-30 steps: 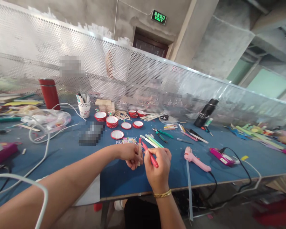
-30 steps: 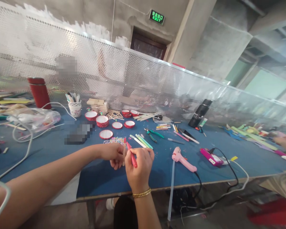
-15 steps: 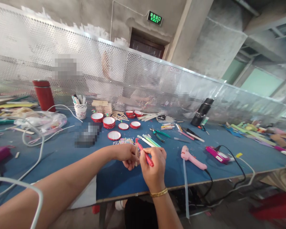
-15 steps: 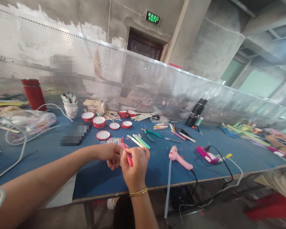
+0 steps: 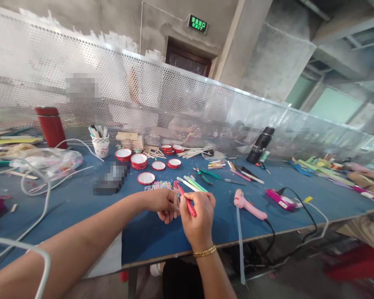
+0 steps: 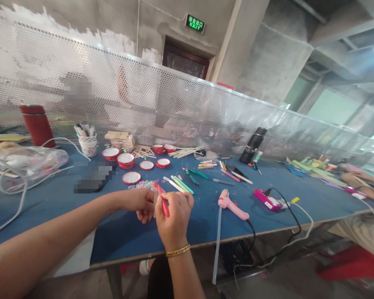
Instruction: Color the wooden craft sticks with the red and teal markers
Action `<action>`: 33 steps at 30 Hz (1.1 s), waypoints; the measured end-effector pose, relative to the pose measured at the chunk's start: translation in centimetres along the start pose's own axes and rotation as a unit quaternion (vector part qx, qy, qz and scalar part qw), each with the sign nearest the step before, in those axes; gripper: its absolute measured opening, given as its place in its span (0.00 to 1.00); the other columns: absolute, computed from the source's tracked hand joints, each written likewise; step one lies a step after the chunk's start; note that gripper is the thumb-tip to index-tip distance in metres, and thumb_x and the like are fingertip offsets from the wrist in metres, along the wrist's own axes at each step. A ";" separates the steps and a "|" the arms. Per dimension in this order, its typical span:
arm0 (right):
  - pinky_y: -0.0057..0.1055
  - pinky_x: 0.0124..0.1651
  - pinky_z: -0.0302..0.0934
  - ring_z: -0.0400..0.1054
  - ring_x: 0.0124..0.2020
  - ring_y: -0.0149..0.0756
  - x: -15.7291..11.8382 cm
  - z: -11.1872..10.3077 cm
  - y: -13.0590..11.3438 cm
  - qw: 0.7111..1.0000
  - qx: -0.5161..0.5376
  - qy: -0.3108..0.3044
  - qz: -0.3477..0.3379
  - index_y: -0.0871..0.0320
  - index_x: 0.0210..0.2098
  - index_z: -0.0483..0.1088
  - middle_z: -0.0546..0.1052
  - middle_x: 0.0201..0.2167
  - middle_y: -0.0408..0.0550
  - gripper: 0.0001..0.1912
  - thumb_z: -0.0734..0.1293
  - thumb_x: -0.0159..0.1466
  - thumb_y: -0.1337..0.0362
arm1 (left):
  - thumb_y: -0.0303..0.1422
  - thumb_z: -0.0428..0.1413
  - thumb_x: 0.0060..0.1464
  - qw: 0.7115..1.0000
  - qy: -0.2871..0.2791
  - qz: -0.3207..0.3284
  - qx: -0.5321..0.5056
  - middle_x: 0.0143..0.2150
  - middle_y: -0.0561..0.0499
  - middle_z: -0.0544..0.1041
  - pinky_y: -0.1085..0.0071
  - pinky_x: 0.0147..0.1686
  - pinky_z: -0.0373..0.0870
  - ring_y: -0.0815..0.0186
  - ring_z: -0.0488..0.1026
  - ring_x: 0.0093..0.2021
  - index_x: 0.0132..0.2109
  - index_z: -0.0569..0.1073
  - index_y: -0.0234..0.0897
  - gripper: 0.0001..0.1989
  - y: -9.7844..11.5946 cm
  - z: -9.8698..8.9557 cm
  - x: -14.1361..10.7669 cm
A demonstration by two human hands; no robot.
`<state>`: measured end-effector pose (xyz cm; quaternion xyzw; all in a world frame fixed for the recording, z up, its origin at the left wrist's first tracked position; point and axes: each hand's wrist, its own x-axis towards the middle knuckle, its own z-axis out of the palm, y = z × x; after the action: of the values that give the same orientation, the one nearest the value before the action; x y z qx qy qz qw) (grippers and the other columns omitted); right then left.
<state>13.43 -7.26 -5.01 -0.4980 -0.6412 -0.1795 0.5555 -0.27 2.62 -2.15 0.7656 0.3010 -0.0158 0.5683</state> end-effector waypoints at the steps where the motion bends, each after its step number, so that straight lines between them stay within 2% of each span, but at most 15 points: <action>1: 0.38 0.51 0.54 0.69 0.33 0.33 0.0 0.0 0.0 1.000 0.000 0.001 0.002 0.56 0.35 0.67 0.74 0.28 0.42 0.02 0.64 0.65 0.65 | 0.31 0.56 0.52 1.000 -0.001 0.002 0.000 0.23 0.54 0.76 0.77 0.25 0.70 0.71 0.75 0.23 0.30 0.72 0.35 0.05 0.0 0.0 0.0; 33: 0.37 0.50 0.55 0.69 0.35 0.33 0.3 0.2 0.1 1.000 0.003 0.006 -0.005 0.55 0.36 0.69 0.75 0.30 0.43 0.02 0.65 0.65 0.65 | 0.30 0.56 0.51 1.000 -0.003 0.017 -0.002 0.24 0.53 0.77 0.77 0.25 0.71 0.70 0.76 0.22 0.30 0.72 0.35 0.03 -0.7 -0.1 0.4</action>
<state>13.39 -6.93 -4.85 -0.4917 -0.6412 -0.1835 0.5598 -0.29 3.04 -2.86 0.7693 0.2861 -0.0073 0.5712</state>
